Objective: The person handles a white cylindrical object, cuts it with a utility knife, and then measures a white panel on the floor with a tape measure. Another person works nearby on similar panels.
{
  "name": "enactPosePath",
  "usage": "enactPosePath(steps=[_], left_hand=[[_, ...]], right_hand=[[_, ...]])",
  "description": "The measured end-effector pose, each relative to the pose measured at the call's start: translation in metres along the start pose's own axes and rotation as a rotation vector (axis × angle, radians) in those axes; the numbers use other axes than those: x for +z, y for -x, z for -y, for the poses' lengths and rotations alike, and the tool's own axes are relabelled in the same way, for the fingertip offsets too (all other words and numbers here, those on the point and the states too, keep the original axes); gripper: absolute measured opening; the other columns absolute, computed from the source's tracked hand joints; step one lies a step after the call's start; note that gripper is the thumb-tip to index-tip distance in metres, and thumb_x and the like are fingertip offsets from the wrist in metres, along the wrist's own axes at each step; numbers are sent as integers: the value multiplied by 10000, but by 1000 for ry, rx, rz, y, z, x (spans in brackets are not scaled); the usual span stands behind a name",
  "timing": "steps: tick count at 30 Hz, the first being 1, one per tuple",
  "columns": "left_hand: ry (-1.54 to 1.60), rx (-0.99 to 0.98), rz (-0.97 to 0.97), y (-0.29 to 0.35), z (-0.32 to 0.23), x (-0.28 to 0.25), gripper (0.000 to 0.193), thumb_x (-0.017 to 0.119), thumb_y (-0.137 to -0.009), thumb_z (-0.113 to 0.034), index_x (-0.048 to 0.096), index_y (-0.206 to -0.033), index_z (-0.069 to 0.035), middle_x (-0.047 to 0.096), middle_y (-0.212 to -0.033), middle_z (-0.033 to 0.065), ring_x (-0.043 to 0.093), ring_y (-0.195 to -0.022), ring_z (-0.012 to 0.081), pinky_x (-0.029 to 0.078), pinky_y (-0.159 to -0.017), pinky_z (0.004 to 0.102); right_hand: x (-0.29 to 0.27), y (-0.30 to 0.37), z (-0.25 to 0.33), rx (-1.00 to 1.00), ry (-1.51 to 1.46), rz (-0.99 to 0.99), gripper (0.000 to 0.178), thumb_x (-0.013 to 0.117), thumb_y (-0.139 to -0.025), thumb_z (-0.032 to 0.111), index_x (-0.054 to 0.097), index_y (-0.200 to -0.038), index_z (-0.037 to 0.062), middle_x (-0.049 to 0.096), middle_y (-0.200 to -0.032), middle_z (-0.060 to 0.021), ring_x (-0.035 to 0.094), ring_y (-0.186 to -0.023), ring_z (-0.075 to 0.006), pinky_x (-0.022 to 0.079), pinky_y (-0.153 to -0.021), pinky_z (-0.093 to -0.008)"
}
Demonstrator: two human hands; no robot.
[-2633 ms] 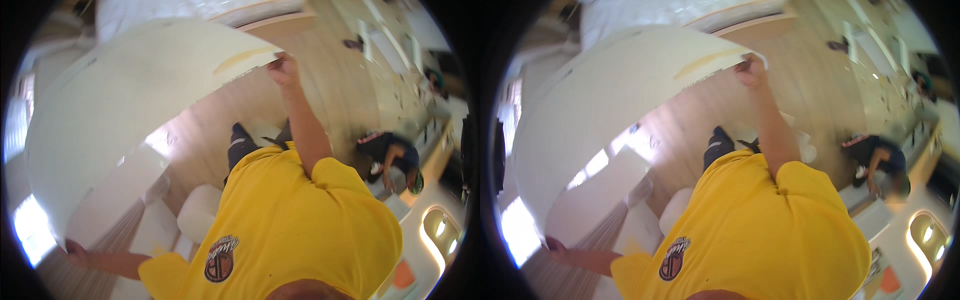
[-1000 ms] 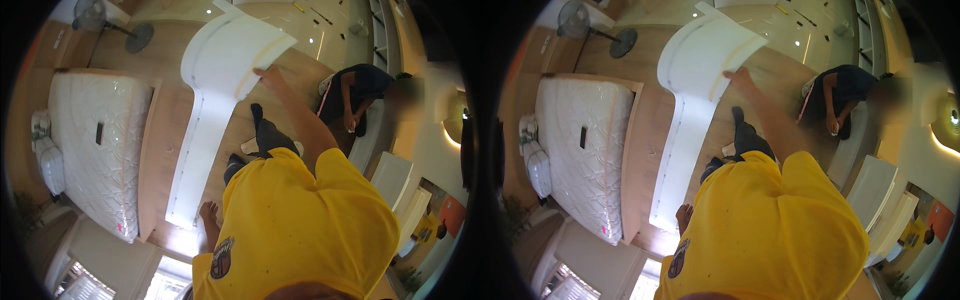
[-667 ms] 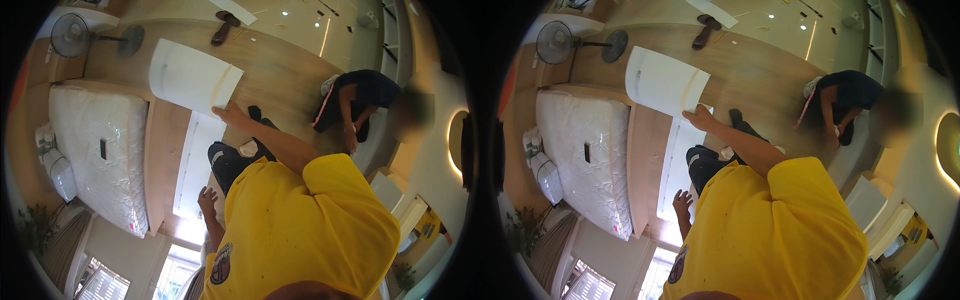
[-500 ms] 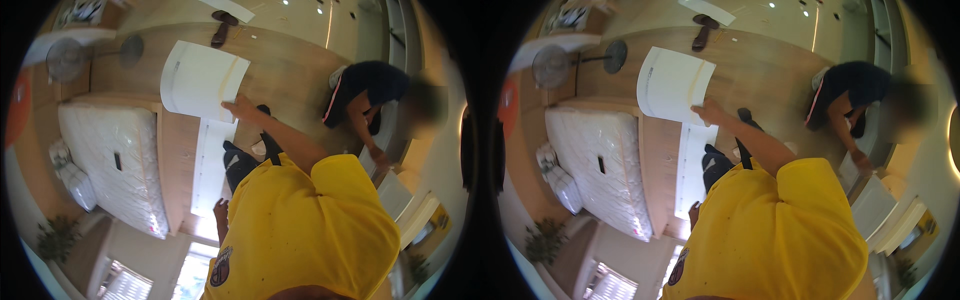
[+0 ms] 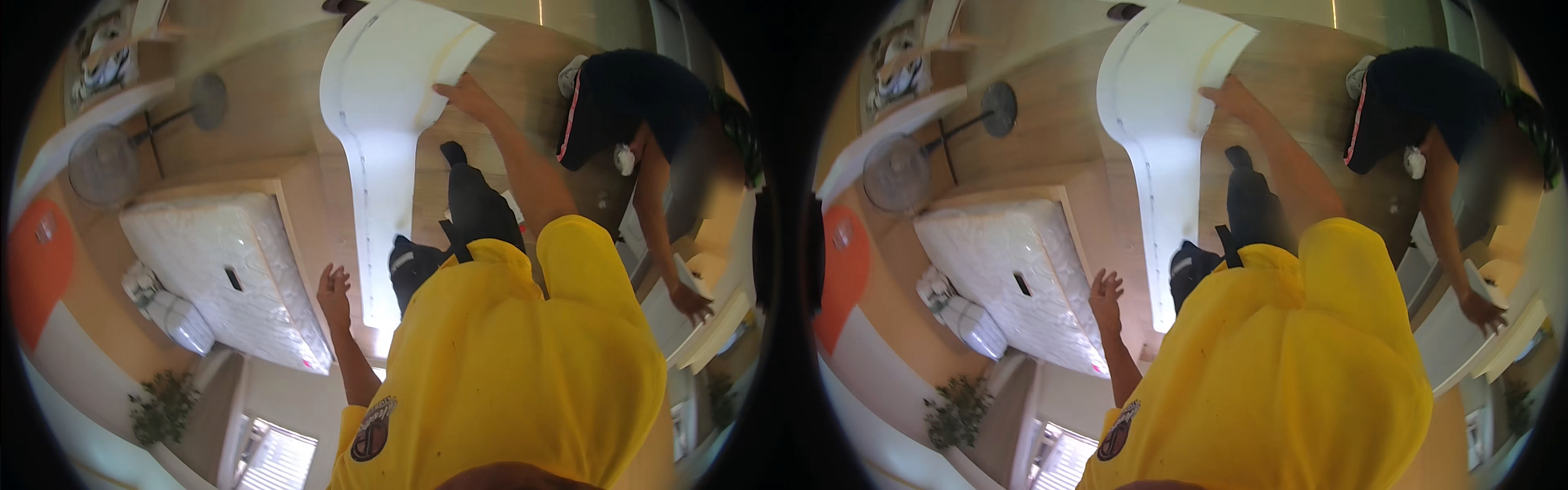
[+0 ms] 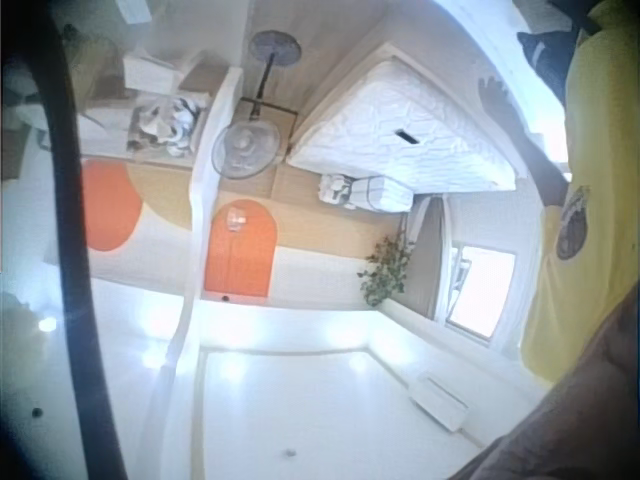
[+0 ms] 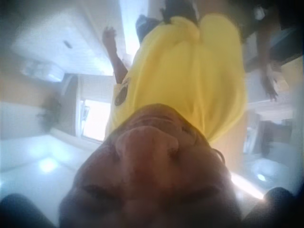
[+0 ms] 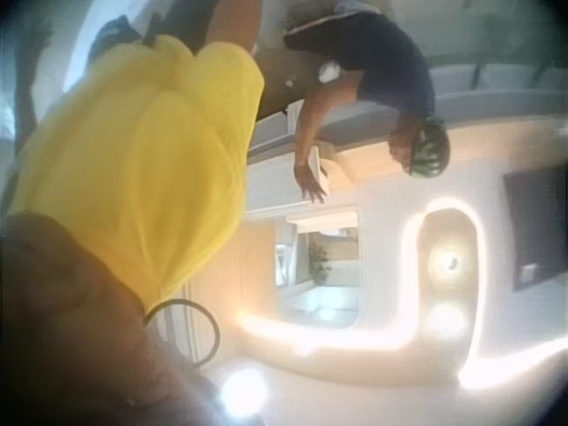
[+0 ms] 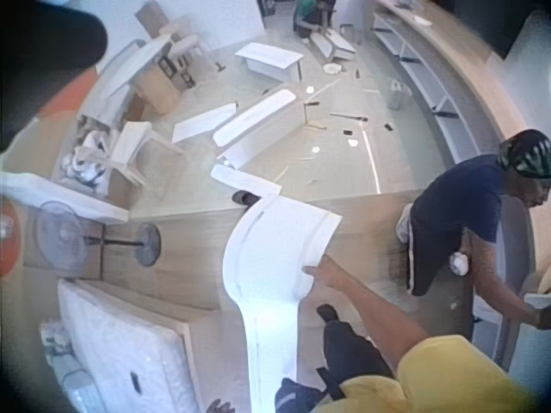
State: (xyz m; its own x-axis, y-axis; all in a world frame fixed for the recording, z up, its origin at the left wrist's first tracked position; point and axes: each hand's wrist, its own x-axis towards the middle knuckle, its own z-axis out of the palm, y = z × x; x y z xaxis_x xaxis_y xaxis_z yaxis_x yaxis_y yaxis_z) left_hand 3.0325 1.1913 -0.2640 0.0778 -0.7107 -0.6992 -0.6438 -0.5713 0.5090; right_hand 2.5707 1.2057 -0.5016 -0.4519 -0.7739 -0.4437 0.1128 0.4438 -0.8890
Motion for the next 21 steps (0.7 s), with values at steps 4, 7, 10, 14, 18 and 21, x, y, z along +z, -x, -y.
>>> enactPosePath(steps=[4, 7, 10, 14, 18, 21], left_hand=[[41, -87, -47, 20, 33, -2, 452, 584, -954, -143, 495, -1354, 47, 673, -1072, 147, 652, -945, 196, 541, -773, 309], [64, -282, -49, 36, 115, -11, 463, 616, -922, -139, 520, -1336, 43, 679, -990, 133, 654, -892, 183, 536, -705, 297], [63, -504, -29, 44, 174, -8, 460, 628, -899, -133, 538, -1321, 27, 677, -966, 123, 651, -861, 177, 523, -650, 301], [-118, -461, 150, 44, 218, -11, 461, 626, -894, -128, 536, -1323, 14, 675, -972, 113, 647, -845, 171, 517, -636, 288], [-211, -354, 244, -28, 202, -45, 462, 624, -888, -123, 534, -1325, 0, 673, -977, 102, 644, -829, 164, 510, -622, 275], [-212, -280, 290, -94, 172, -80, 464, 622, -884, -118, 533, -1326, -10, 671, -981, 95, 641, -816, 160, 505, -612, 266]], right_hand=[[-17, -3, 26, 52, -83, -171, 428, 718, -868, 218, 608, -1130, -103, 689, -1011, -145, 641, -874, -201, 526, -770, -339], [-34, -21, 81, 152, 108, -148, 338, 699, -860, 203, 674, -1028, -89, 704, -915, -167, 640, -835, -205, 502, -774, -365], [-48, -35, 93, 170, 190, -143, 333, 707, -855, 188, 667, -1007, -106, 697, -897, -158, 624, -811, -205, 501, -748, -363], [-24, -57, 60, 86, 102, -179, 346, 704, -864, 176, 642, -1072, -94, 692, -942, -142, 623, -805, -216, 504, -714, -378], [-7, -44, 33, 239, -147, -280, 358, 698, -869, 149, 611, -1134, -76, 685, -1021, -146, 645, -836, -228, 518, -723, -396], [4, -35, 30, 284, -264, -473, 355, 709, -859, 116, 601, -1144, -65, 680, -1038, -149, 653, -841, -241, 527, -735, -409]])
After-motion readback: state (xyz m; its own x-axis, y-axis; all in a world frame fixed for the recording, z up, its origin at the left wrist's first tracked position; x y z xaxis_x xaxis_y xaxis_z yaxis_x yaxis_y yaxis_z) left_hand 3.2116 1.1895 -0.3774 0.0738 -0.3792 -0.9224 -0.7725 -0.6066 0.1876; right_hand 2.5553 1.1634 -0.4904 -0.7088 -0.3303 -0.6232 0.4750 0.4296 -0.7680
